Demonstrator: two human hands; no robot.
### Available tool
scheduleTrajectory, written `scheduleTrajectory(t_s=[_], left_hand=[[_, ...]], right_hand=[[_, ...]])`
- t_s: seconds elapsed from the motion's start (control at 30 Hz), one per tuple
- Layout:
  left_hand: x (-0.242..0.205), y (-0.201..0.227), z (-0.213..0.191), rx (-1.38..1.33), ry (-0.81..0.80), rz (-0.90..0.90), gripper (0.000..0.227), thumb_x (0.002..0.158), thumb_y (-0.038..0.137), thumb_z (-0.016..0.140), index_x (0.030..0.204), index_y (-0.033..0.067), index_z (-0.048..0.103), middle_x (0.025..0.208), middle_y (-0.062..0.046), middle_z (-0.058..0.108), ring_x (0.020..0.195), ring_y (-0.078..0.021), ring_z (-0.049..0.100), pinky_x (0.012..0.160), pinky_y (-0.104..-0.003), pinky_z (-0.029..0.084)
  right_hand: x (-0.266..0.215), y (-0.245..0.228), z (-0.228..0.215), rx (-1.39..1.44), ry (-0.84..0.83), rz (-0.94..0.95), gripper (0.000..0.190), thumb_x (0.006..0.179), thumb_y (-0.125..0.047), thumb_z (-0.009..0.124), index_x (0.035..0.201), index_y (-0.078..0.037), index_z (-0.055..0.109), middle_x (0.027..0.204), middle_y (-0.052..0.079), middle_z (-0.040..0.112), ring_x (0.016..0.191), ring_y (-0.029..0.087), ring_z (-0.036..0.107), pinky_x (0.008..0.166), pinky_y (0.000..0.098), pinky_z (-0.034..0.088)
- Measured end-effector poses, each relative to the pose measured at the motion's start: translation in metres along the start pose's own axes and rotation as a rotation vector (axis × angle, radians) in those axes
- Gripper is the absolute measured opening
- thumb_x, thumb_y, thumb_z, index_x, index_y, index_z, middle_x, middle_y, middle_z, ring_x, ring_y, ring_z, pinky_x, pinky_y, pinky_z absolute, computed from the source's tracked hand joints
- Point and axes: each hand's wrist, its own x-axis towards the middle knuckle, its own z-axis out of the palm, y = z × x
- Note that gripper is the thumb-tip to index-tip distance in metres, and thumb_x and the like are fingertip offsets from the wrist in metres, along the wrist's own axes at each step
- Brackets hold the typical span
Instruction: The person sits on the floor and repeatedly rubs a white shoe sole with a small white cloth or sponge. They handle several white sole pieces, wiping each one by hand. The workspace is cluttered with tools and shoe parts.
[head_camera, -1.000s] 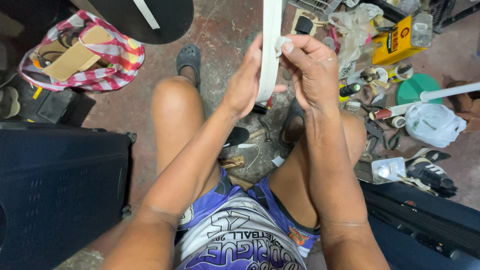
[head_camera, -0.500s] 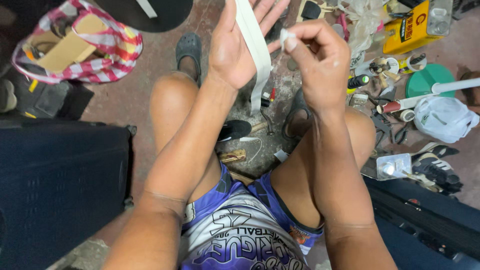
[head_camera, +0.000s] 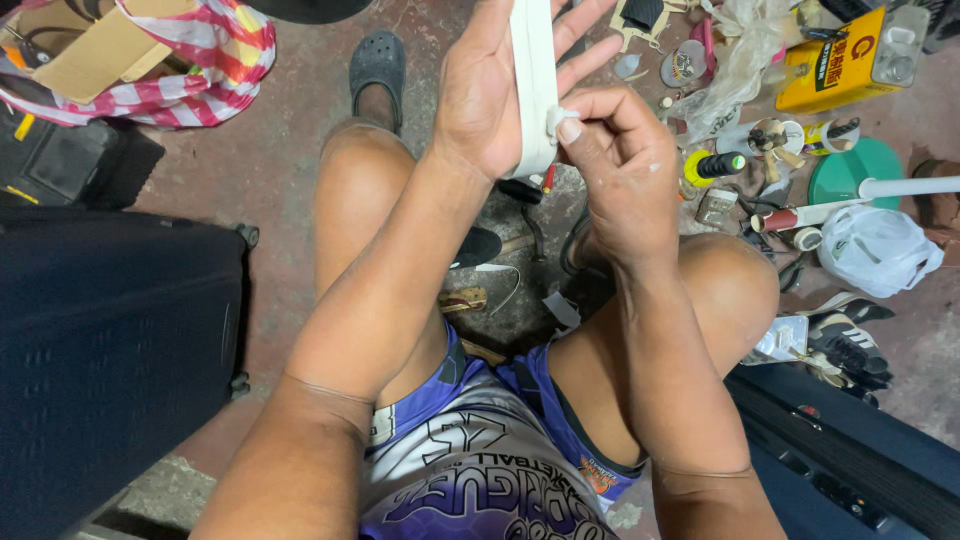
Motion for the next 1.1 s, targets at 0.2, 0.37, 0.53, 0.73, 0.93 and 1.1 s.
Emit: scheduleTrajectory(t_s=[0.2,0.37,0.53,0.73,0.93,1.1], left_hand=[[0.0,0.004,0.021,0.031,-0.068,0.084,0.055,0.113,0.05,0.043,0.13,-0.0003,0.056,0.13,-0.012,0.062,0.128,-0.0299,0.06,0.116,-0.055,0.047],[-0.005,0.0,0.03,-0.042,-0.062,0.193,0.052,0.118,0.049,0.041,0.129,0.0002,0.057,0.127,-0.013,0.065,0.125,-0.0294,0.061,0.115,-0.054,0.049],[-0.009,0.004,0.026,-0.108,-0.056,0.148,0.048,0.118,0.045,0.041,0.132,0.0022,0.058,0.131,-0.016,0.067,0.132,-0.034,0.06,0.122,-0.047,0.044],[-0.012,0.009,0.024,-0.182,-0.133,0.173,0.048,0.121,0.042,0.038,0.129,0.0001,0.059,0.134,-0.016,0.068,0.134,-0.0282,0.059,0.126,-0.04,0.039],[-0.013,0.014,0.024,-0.151,-0.221,0.249,0.048,0.124,0.041,0.034,0.131,0.0023,0.06,0.136,-0.012,0.067,0.138,-0.0269,0.057,0.13,-0.047,0.033],[-0.022,0.014,0.022,-0.094,-0.222,0.24,0.047,0.126,0.042,0.032,0.139,0.0047,0.058,0.144,-0.009,0.064,0.145,-0.0269,0.052,0.127,-0.053,0.027]], right_hand=[[-0.002,-0.007,0.01,0.275,-0.053,0.098,0.013,0.105,-0.007,0.07,0.116,0.001,0.066,0.101,0.004,0.071,0.084,0.009,0.062,0.078,0.0246,0.049],[-0.002,-0.007,0.021,0.305,-0.04,0.097,0.011,0.105,-0.006,0.068,0.114,0.0,0.067,0.098,0.004,0.07,0.083,0.008,0.06,0.076,0.0241,0.048],[-0.006,-0.007,0.03,-0.04,-0.064,-0.142,0.009,0.108,0.001,0.069,0.115,0.003,0.065,0.112,0.005,0.065,0.099,0.007,0.059,0.092,0.0206,0.049],[-0.014,-0.012,0.036,-0.252,0.04,-0.271,0.009,0.106,0.001,0.073,0.112,0.001,0.067,0.118,0.004,0.057,0.102,0.008,0.056,0.087,0.0209,0.049],[-0.01,-0.03,0.042,-0.635,0.008,-0.478,0.011,0.106,0.001,0.077,0.108,-0.002,0.067,0.107,0.008,0.063,0.095,0.017,0.061,0.083,0.0252,0.05],[-0.012,-0.038,0.04,-0.998,-0.091,-0.727,0.022,0.097,0.003,0.083,0.112,-0.006,0.07,0.105,0.009,0.067,0.093,0.028,0.061,0.08,0.036,0.047]])
